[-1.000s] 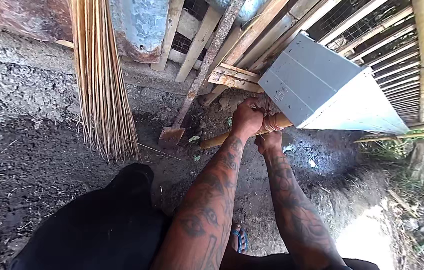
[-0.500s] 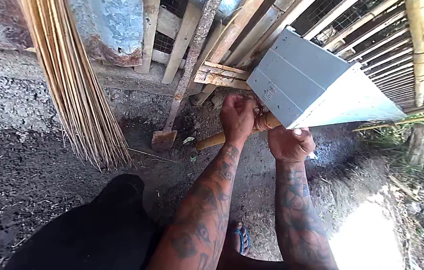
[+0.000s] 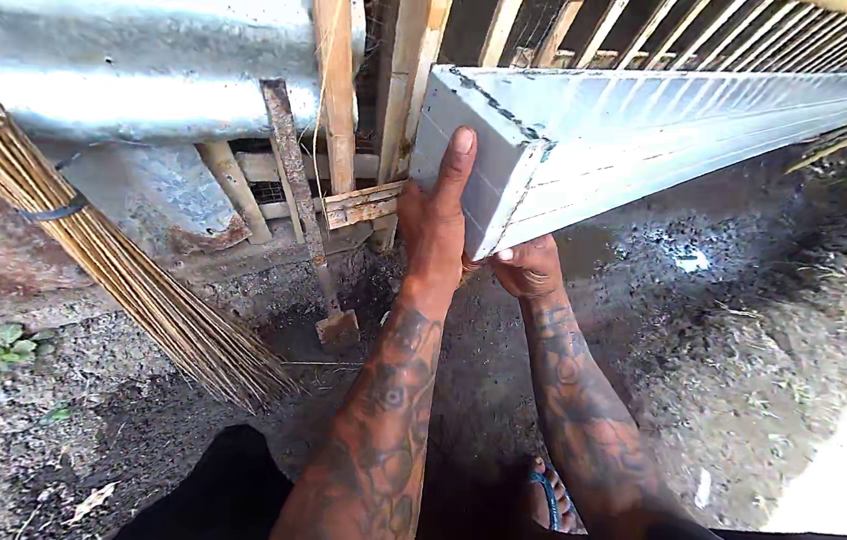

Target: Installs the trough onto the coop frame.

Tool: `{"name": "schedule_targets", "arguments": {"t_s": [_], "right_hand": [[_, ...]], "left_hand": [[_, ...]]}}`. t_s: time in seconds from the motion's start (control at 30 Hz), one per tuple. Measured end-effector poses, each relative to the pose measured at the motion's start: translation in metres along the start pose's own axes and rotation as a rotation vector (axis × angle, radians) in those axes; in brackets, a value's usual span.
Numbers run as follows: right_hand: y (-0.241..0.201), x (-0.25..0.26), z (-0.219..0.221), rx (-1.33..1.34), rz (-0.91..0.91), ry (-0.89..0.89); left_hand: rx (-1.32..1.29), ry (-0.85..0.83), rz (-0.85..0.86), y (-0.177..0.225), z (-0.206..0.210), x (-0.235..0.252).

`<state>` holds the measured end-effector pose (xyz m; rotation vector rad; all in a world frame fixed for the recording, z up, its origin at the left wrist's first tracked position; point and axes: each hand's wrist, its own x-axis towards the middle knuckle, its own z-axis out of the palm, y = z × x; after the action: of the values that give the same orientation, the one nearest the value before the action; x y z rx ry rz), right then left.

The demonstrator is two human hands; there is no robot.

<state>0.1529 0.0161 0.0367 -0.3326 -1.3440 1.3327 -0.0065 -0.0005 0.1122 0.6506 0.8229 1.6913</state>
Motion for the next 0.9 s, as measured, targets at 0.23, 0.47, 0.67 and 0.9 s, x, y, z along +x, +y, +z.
{"name": "schedule_targets", "arguments": {"t_s": [0.23,0.47,0.67,0.9], "right_hand": [[0.014,0.006,0.006,0.023,-0.058,0.047],[-0.002,0.014,0.023,-0.102,0.040,0.194],[-0.013,0.013,0.061,-0.203,0.081,0.497],[-0.020,0.010,0.086,-0.222,0.101,0.715]], "left_hand": [[-0.068,-0.054,-0.003,0.030,0.029,0.004],[-0.006,-0.042,0.029,0.035,0.028,0.033],[0.035,-0.036,0.068,0.031,0.025,0.042],[0.055,-0.006,0.104,0.024,0.021,0.034]]}}
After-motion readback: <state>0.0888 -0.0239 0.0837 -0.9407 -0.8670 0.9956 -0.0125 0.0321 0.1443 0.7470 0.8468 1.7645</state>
